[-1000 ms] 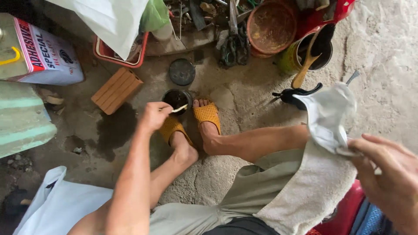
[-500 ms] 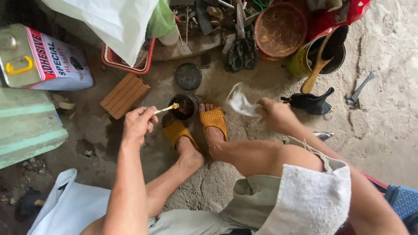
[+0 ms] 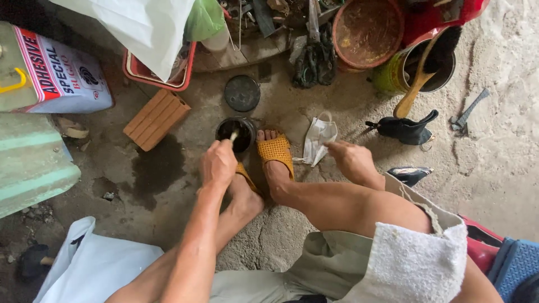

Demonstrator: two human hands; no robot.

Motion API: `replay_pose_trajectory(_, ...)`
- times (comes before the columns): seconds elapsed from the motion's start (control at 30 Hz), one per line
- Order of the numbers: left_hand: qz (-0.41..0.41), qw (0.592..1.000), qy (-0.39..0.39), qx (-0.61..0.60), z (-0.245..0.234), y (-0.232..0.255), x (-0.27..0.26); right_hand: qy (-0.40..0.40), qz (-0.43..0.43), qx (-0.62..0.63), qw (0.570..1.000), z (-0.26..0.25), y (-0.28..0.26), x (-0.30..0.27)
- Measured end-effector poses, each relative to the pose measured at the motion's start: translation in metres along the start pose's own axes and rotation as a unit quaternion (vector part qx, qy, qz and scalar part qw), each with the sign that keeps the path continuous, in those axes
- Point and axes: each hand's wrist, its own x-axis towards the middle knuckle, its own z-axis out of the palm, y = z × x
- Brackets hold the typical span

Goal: The person applies a dark substance to the sole of a black shoe using a small brush. They repeatedly dip the brush into a small container to reload the substance and spread it across the shoe's sole.

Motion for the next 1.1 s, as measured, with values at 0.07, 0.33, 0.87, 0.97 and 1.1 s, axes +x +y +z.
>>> replay_pose_trajectory(0.07,0.003,1.0,0.01,-0.004,0.003,-0.018,0.005,0.005,0.039,-0.01,0.999,0.01,0.016,-0.009)
replay_pose_trajectory(0.33,-0.067,0.983,0.08,-0.149,-0.02,-0.007,-0.004,0.129,0.252,0.196,0.939,-0.068,0.028,-0.09)
replay_pose_trajectory(0.87,-0.133,0.951,0.139,-0.242,-0.043,0.011,-0.043,0.176,-0.132,0.4,0.89,-0.199,-0.071,-0.23)
replay_pose_trajectory(0.97,-0.177,0.923,0.134,-0.314,-0.054,0.025,-0.051,0.116,-0.083,0.602,0.786,-0.192,-0.066,-0.226)
replay_pose_trajectory(1.1,-0.166,0.886,0.173,-0.396,-0.032,0.0,-0.05,0.238,0.038,0.682,0.69,-0.143,-0.02,-0.179)
